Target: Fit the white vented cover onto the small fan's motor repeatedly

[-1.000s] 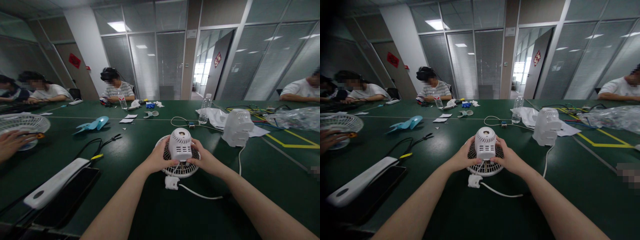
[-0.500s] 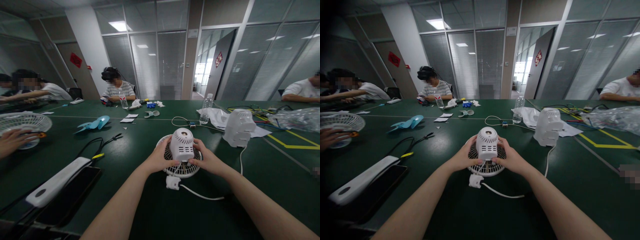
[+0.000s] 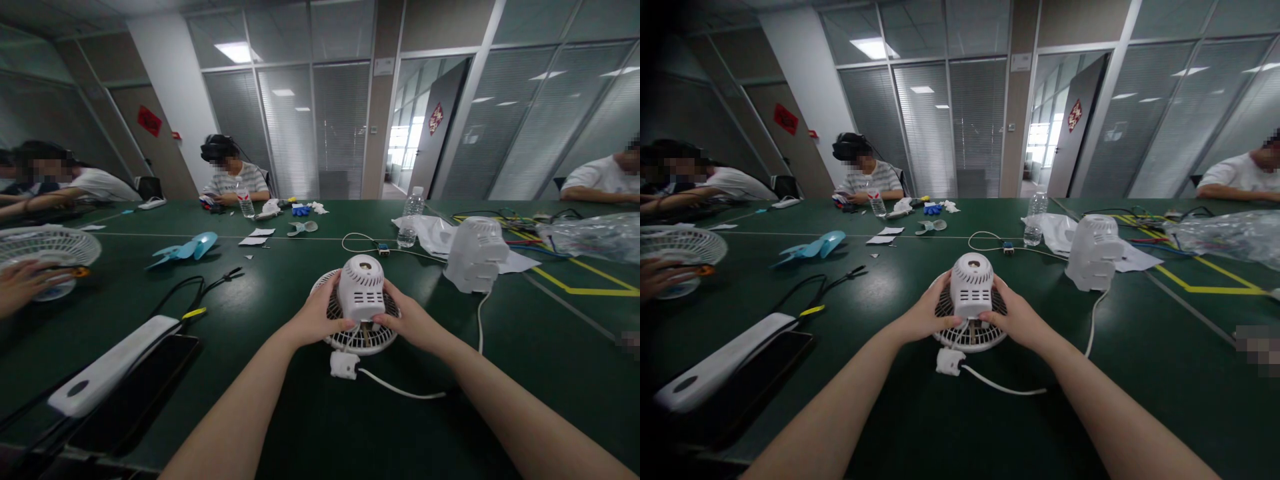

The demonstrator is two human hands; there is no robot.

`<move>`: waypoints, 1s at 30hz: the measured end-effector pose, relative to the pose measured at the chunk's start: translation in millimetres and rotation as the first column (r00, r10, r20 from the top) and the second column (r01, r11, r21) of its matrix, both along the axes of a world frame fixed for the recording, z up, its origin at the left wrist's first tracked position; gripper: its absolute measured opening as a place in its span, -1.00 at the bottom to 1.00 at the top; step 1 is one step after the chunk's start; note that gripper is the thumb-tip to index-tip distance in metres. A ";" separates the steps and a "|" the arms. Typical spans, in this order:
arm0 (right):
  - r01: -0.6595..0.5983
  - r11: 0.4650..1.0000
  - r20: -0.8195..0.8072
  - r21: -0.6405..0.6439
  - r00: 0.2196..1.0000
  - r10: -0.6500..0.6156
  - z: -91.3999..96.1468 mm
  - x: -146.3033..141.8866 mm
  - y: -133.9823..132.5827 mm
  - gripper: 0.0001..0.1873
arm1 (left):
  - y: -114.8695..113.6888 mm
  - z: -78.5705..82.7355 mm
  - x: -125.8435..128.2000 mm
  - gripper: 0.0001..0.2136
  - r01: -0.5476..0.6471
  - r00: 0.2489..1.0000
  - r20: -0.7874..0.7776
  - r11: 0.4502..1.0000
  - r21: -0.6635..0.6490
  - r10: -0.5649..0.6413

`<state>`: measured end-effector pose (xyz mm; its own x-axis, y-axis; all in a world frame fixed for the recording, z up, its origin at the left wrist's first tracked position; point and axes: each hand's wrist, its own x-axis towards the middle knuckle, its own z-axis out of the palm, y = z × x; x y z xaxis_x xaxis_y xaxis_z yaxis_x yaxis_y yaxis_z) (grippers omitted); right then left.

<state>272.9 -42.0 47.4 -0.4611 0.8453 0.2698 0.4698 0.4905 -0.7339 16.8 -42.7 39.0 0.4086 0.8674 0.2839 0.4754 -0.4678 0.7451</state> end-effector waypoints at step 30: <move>0.036 0.999 0.009 0.029 0.999 -0.036 -2.4 0.0 -0.6 -0.10 | -2.8 0.0 1.7 0.03 -0.029 0.999 0.031 0.999 -0.018 0.030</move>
